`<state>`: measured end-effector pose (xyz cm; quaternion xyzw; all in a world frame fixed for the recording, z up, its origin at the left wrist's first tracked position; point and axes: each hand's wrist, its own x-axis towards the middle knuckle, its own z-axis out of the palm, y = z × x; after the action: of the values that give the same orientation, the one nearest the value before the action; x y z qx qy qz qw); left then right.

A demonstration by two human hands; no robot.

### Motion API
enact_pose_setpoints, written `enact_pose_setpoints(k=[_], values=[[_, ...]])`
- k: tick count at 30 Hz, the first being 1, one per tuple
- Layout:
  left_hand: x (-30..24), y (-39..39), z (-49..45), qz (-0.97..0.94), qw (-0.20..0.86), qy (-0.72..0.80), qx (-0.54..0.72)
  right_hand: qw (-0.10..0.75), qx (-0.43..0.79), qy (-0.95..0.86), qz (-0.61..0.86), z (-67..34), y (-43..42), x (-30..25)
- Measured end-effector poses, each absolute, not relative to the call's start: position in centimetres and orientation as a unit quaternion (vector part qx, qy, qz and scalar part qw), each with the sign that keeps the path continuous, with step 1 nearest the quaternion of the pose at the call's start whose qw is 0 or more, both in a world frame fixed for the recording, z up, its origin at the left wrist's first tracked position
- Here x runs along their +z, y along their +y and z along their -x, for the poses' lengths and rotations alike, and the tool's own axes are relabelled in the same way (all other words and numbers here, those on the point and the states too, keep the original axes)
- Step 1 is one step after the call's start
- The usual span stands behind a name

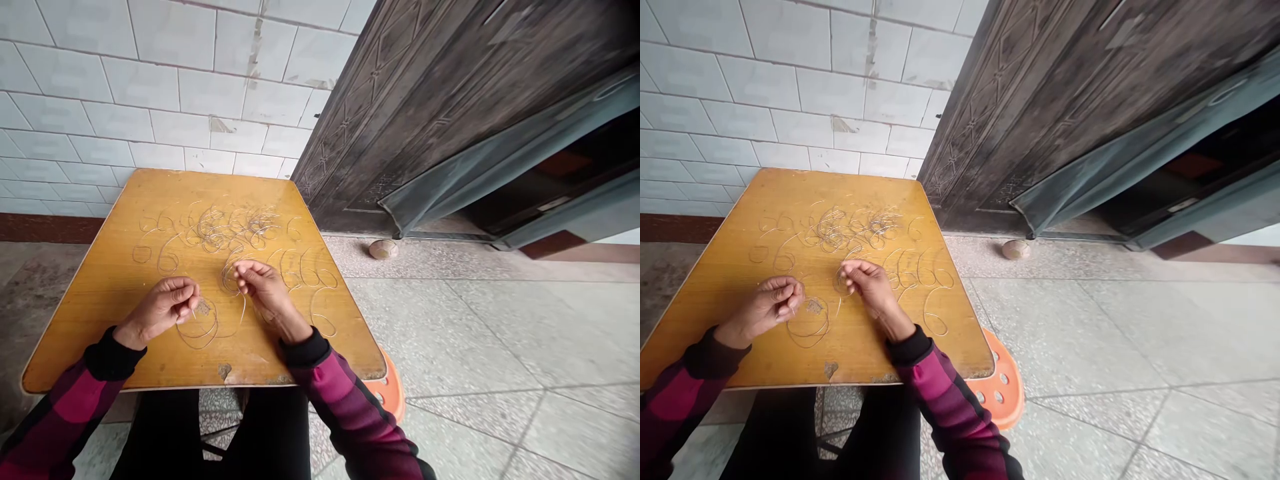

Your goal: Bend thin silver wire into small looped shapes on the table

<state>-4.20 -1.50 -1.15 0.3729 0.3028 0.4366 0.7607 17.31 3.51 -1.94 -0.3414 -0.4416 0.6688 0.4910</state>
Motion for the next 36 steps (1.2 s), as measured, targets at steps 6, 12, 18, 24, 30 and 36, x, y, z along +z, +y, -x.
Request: enact_pose_setpoints(k=[6,12,18,24,30,36], values=[[-1.2,-1.7,3.3,-0.403,0.761,0.313,0.402,0.431,0.705,-0.515,0.227,-14.6,1.2,-2.4],[-1.3,-1.8,2.6,-0.39,0.764,0.328,0.395,0.476,0.663,-0.538,0.21,-14.4,0.7,-2.2],[-1.3,-1.8,2.3,-0.367,0.791,0.31,0.378,0.509,0.697,-0.441,0.247,-14.7,1.4,-2.1],[-1.4,-2.0,2.1,-0.361,0.789,0.315,0.384,0.469,0.748,-0.39,0.26,-14.5,1.4,-2.2],[-1.6,-2.1,1.9,-0.366,0.798,0.313,0.362,0.448,0.752,-0.42,0.24,-14.1,0.9,-2.3],[-1.5,-2.3,1.6,-0.375,0.788,0.31,0.377,0.45,0.763,-0.395,0.242,-14.6,1.3,-2.0]])
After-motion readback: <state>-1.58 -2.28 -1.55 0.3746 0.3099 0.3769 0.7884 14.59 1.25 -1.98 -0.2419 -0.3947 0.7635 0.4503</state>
